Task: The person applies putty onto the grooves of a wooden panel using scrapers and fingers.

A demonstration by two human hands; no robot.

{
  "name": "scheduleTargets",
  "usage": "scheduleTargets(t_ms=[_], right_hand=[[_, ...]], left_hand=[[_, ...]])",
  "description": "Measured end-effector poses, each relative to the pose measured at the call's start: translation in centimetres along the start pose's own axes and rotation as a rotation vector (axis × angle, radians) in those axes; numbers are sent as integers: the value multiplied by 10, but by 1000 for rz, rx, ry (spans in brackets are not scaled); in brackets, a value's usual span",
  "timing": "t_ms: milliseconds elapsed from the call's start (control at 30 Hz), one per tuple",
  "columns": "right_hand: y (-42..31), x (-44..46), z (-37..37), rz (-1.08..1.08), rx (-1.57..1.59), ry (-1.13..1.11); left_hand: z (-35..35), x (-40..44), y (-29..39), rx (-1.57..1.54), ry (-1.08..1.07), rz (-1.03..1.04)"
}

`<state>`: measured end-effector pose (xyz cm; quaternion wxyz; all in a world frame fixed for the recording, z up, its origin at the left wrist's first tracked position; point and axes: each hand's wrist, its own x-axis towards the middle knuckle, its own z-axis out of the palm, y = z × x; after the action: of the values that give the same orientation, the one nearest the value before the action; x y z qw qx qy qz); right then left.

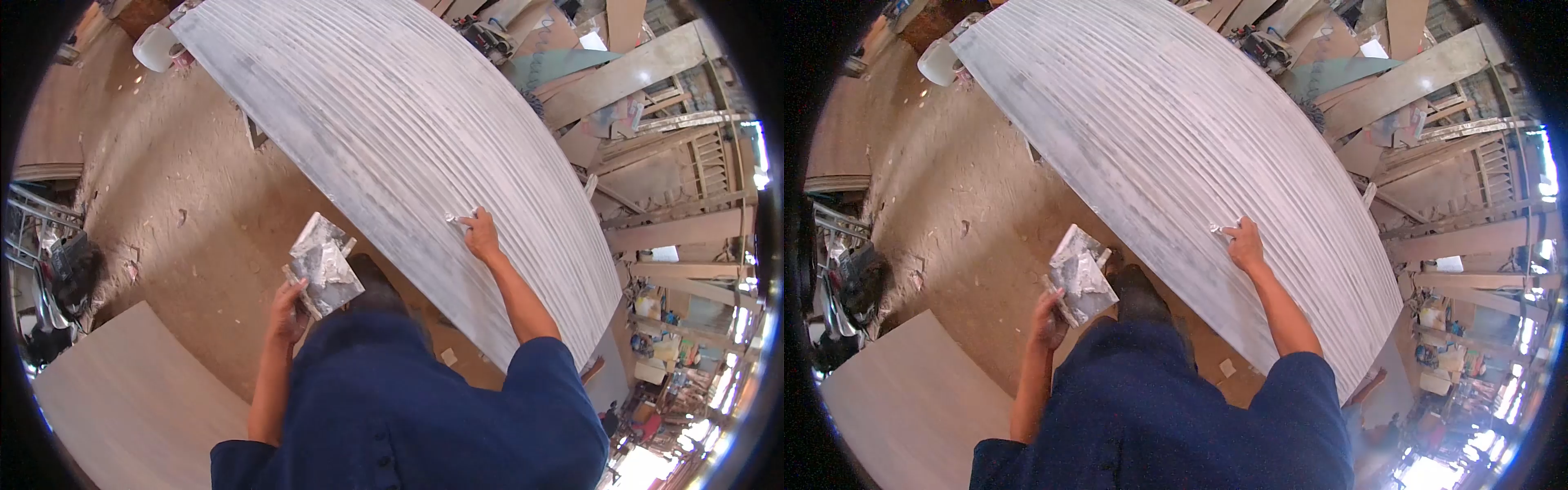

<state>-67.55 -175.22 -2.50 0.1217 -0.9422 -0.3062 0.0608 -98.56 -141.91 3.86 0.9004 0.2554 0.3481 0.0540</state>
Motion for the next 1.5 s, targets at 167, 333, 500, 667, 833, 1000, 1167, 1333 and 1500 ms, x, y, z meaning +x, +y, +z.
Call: scheduleTargets(t_ms=[167, 333, 500, 667, 833, 1000, 1167, 1333, 1500], right_hand=[[-9, -19, -61, 116, 249, 64], [-41, -35, -139, 127, 449, 68], [23, -43, -66, 208, 313, 26], [35, -46, -8, 150, 344, 98], [38, -37, 3, 42, 213, 110], [48, -23, 14, -56, 252, 133], [43, -18, 21, 155, 603, 241], [-47, -9, -44, 495, 1610, 187], [-151, 5, -114, -297, 905, 36]], left_hand=[[22, 18, -68, 51, -92, -84], [90, 59, -126, 95, -119, -158], [116, 68, -132, 32, -151, -73], [121, 51, -114, 129, -160, -28], [108, 28, -121, 209, -16, -31], [93, 24, -134, 131, 34, -30], [101, 24, -136, 83, 14, -50], [109, 49, -130, 7, -45, 41], [124, 69, -81, -88, -45, 146]])
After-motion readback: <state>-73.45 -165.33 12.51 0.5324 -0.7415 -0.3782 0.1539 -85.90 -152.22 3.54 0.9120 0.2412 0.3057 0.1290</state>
